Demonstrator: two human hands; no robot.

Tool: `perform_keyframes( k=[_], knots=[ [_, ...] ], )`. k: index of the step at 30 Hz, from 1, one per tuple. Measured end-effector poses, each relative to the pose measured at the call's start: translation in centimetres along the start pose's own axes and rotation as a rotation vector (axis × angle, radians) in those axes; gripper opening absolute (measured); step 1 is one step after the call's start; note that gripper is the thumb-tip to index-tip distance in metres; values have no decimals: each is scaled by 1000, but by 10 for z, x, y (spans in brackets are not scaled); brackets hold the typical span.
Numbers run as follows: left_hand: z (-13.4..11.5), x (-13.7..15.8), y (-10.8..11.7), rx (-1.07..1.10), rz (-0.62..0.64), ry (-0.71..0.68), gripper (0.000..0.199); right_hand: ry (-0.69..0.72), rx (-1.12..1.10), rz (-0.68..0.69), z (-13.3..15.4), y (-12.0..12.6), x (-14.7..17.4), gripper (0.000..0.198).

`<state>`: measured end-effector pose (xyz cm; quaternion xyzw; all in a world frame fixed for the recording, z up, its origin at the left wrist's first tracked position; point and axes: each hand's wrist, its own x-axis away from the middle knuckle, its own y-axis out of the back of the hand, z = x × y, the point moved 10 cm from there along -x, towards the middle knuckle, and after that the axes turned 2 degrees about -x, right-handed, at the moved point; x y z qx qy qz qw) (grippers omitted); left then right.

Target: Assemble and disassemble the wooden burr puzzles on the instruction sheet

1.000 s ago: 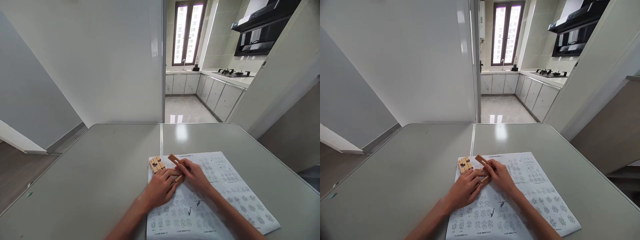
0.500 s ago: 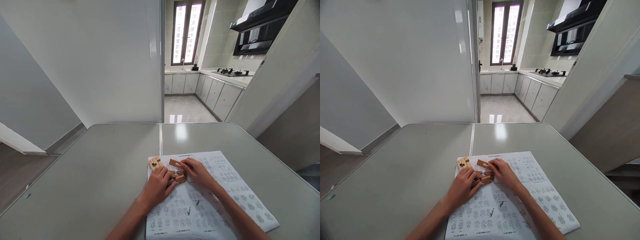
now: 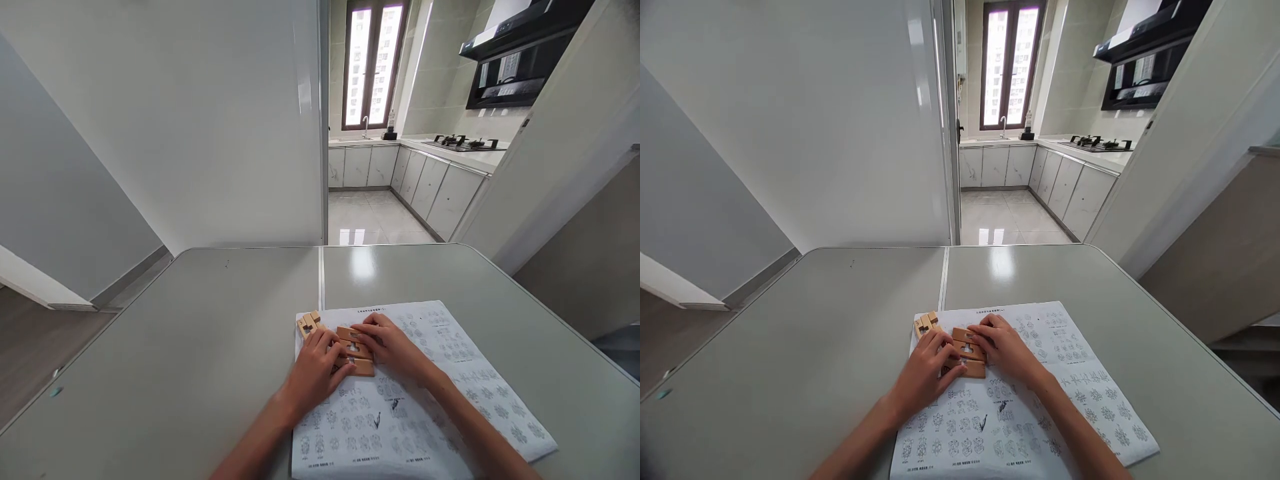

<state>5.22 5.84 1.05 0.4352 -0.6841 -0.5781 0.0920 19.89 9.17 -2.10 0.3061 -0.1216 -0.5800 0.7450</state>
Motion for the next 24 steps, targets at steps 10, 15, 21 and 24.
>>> perform_keyframes(
  k=[10, 15, 21, 24],
  knots=[
    [-6, 0, 7, 47, -23, -26, 56, 14, -31, 96, 2, -3, 1, 35],
    [-10, 0, 7, 103, 0, -56, 82, 72, -57, 140, 15, -7, 2, 34],
    [-12, 0, -2, 184, 87, -36, 85, 10, -107, 77, 8, -3, 0, 32],
    [-10, 1, 0, 127, 60, -17, 87, -16, -147, 58, 5, -3, 0, 32]
  ],
)
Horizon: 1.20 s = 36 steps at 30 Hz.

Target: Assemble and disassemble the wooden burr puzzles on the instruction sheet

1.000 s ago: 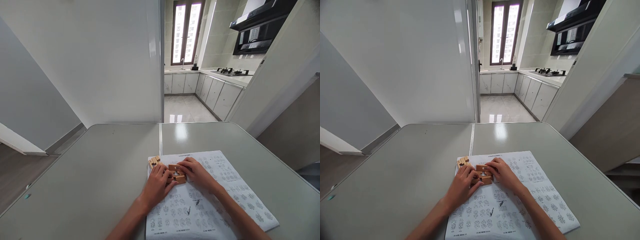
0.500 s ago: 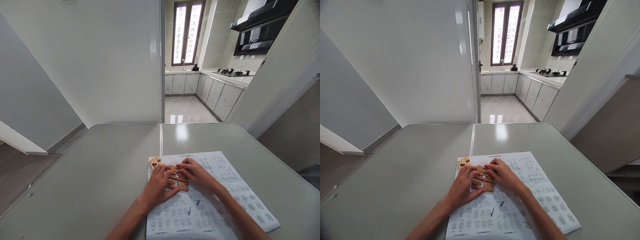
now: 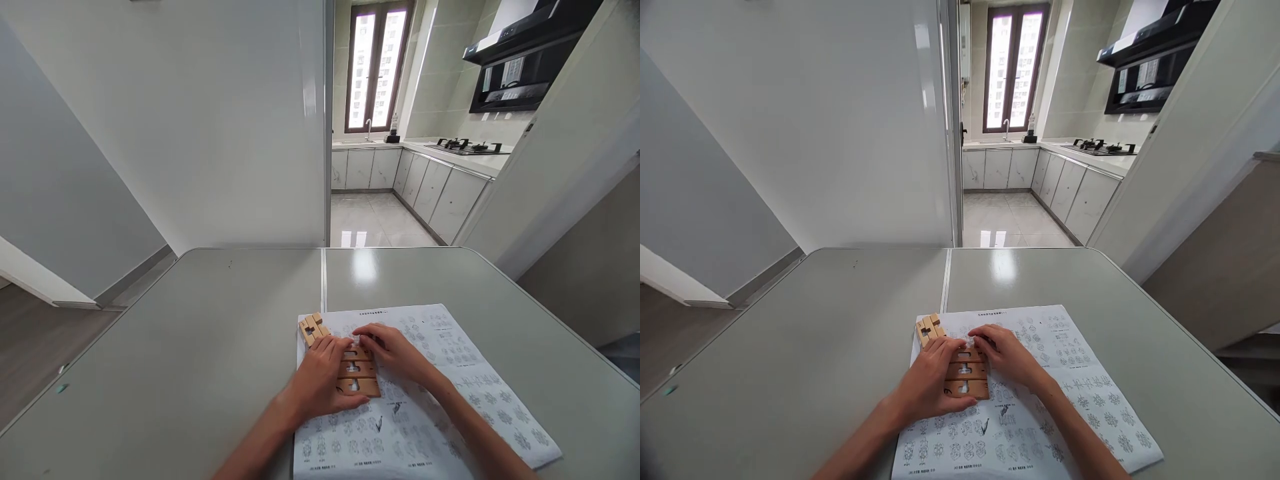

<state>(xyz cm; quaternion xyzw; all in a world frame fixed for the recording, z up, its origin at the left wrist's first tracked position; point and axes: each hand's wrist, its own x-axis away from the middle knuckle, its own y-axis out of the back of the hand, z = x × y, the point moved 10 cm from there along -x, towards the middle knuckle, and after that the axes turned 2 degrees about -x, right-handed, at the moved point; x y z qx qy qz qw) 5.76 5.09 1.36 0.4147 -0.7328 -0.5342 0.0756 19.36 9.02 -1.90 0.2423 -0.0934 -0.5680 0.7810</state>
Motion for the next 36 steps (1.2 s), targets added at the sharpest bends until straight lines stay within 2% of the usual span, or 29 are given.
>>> perform_keyframes(
  k=[6, 14, 22, 28, 29, 31, 34, 36],
  knots=[
    [-8, -1, 11, -103, -37, -52, 85, -8, -13, -19, 4, 1, -1, 30],
    [-5, -1, 20, -147, -68, 2, 80, 25, 35, -24, 5, 1, 0, 28],
    [0, -1, 25, -121, -113, 39, 73, 63, 9, 31, 16, -8, 2, 27],
    [3, 0, 31, -82, -118, 8, 88, 56, -40, 51, 18, -13, 2, 26],
    [4, 0, 35, -73, -142, 16, 86, 51, -51, 44, 16, -13, 2, 26],
    [12, 1, 45, -43, -226, 78, 68, 36, -68, 17, 10, -11, 1, 26],
    [42, 8, 60, 33, -397, 283, 29, 0, -63, -51, -1, -5, 0, 26],
    [69, 16, 64, 86, -478, 445, 23, -20, -38, -96, -7, -2, 0, 28]
  ],
)
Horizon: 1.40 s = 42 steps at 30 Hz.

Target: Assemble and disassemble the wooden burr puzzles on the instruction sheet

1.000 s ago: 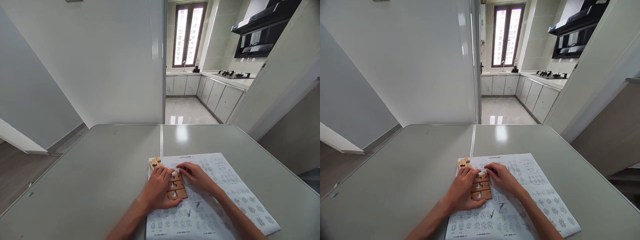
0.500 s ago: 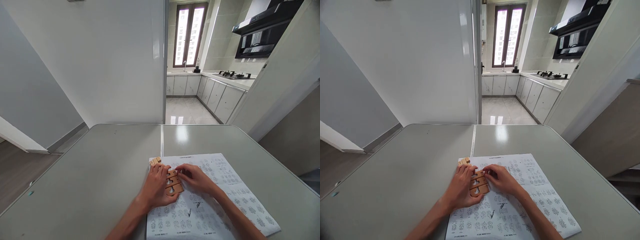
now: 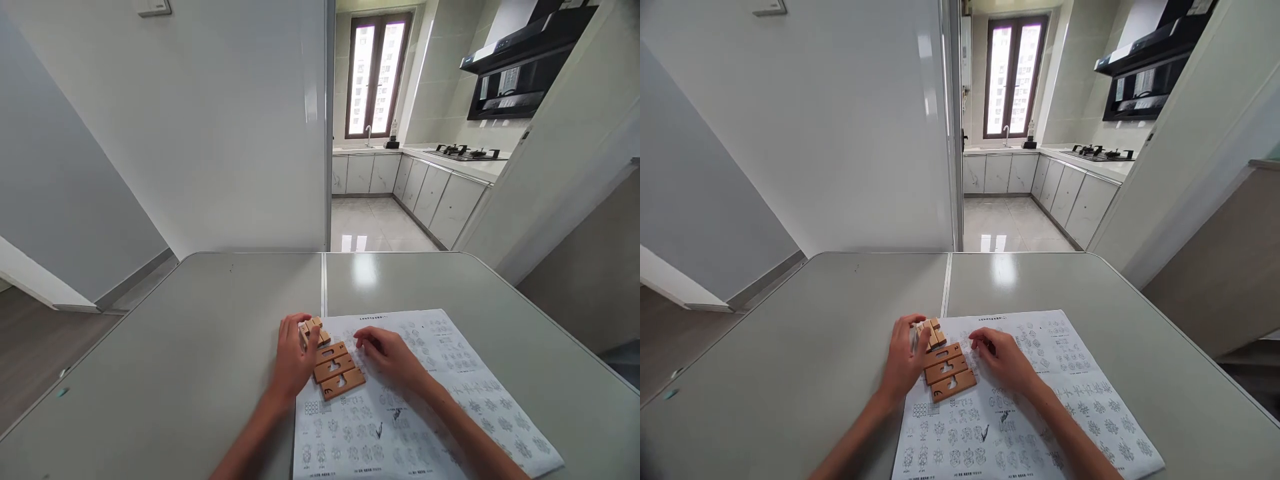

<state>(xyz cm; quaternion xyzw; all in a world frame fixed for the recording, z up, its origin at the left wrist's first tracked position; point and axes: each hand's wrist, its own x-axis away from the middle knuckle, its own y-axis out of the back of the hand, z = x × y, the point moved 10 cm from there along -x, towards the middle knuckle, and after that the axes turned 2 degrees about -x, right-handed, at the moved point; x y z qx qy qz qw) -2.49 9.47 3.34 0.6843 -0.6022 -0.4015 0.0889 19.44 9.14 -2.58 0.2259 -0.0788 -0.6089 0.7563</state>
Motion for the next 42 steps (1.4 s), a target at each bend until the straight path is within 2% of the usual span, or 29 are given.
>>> perform_keyframes(
  k=[4, 9, 22, 42],
  knots=[
    [47, -6, 2, 44, -50, 241, 28, 18, 95, -82, 1, 4, 0, 28],
    [68, -9, -2, 101, -38, 321, 30, 56, 198, -130, 4, 2, 0, 28],
    [64, -13, -3, 119, -48, 300, 28, 77, 352, -98, 0, -8, -2, 24],
    [61, -14, -2, 75, -40, 291, 28, 115, 360, -103, 4, -8, 0, 23]
  ],
)
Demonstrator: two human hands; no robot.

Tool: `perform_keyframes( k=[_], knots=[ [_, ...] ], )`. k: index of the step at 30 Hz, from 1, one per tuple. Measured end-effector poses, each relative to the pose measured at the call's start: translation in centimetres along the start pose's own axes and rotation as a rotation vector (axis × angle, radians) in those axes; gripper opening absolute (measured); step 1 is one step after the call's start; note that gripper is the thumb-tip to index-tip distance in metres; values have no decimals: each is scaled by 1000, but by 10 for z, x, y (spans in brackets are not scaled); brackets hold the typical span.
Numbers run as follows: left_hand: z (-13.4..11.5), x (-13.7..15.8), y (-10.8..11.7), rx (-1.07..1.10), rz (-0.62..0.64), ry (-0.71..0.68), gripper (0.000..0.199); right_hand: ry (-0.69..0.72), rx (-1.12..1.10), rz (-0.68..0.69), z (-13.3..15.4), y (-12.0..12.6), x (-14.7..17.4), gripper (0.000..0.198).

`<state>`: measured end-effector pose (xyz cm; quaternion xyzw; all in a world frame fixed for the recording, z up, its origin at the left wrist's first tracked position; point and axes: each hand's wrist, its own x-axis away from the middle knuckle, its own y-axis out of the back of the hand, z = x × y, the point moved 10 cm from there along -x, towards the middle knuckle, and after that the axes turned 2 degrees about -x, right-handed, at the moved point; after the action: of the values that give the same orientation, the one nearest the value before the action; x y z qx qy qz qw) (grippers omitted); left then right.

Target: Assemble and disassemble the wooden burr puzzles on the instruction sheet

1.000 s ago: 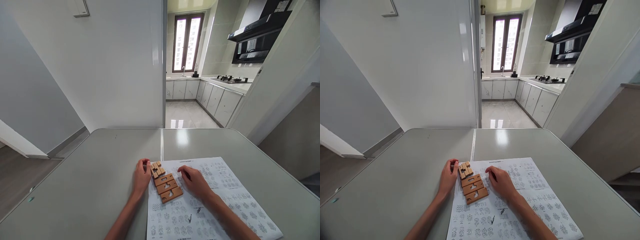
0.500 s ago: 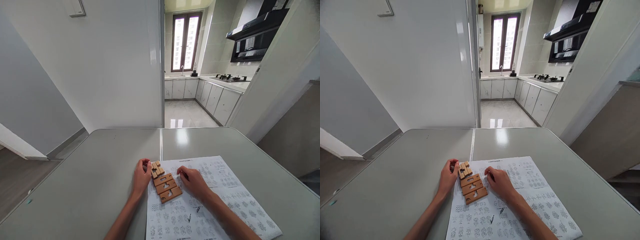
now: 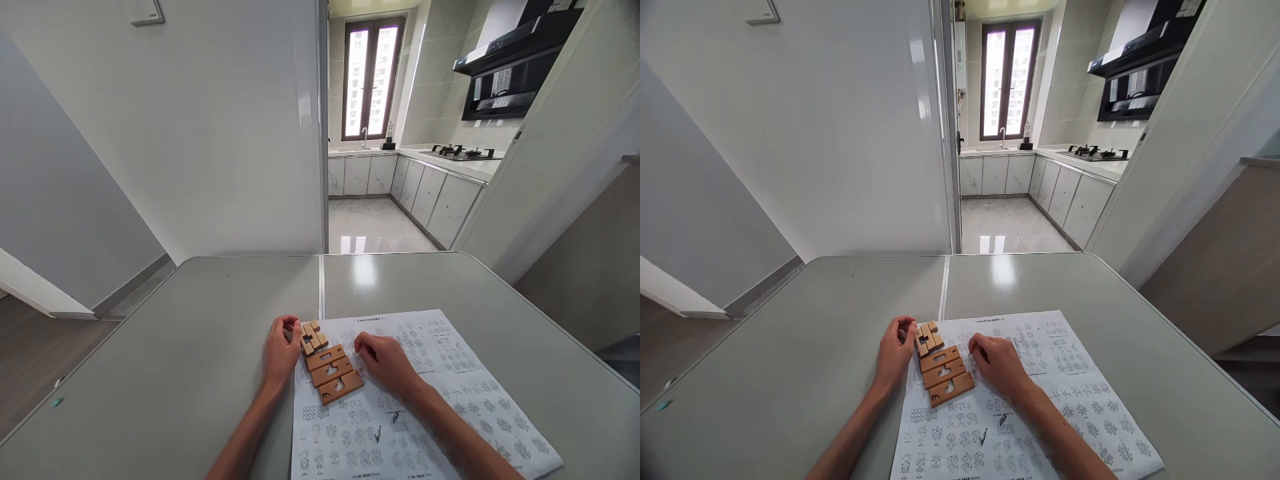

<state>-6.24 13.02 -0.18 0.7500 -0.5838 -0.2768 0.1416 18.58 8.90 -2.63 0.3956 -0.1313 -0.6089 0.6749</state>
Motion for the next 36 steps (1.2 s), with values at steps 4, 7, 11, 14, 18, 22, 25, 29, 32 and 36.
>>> perform_keyframes(
  k=[4, 7, 11, 14, 18, 22, 25, 29, 32, 36],
  knots=[
    [-1, 0, 1, 3, -2, -3, 28, -10, -3, 4, 2, 2, -1, 25],
    [-1, 0, 0, 2, -4, -8, 28, -20, 0, 21, 3, 2, -2, 26],
    [-2, 0, 0, -3, -6, -18, 27, -18, -1, 21, 3, 2, -2, 26],
    [-1, 0, 0, -11, 2, -13, 27, -14, -4, 25, 3, 0, -2, 26],
    [1, 0, -1, -17, 12, -14, 27, -19, -5, 27, 2, 1, -1, 26],
    [0, 0, -4, -53, 30, -41, 27, -19, -17, 26, 2, 2, -2, 25],
    [-6, 1, -9, -108, 78, -90, 32, -24, -13, 17, 1, 1, -2, 25],
    [-19, 7, -19, -150, 175, -189, 42, -20, -11, 8, 1, 0, -3, 26],
    [-27, 12, -23, -169, 206, -274, 48, -20, -8, 1, 2, 2, -3, 26],
    [-26, 14, -27, -157, 231, -297, 54, -16, 0, -2, 2, 2, -3, 25]
  ],
)
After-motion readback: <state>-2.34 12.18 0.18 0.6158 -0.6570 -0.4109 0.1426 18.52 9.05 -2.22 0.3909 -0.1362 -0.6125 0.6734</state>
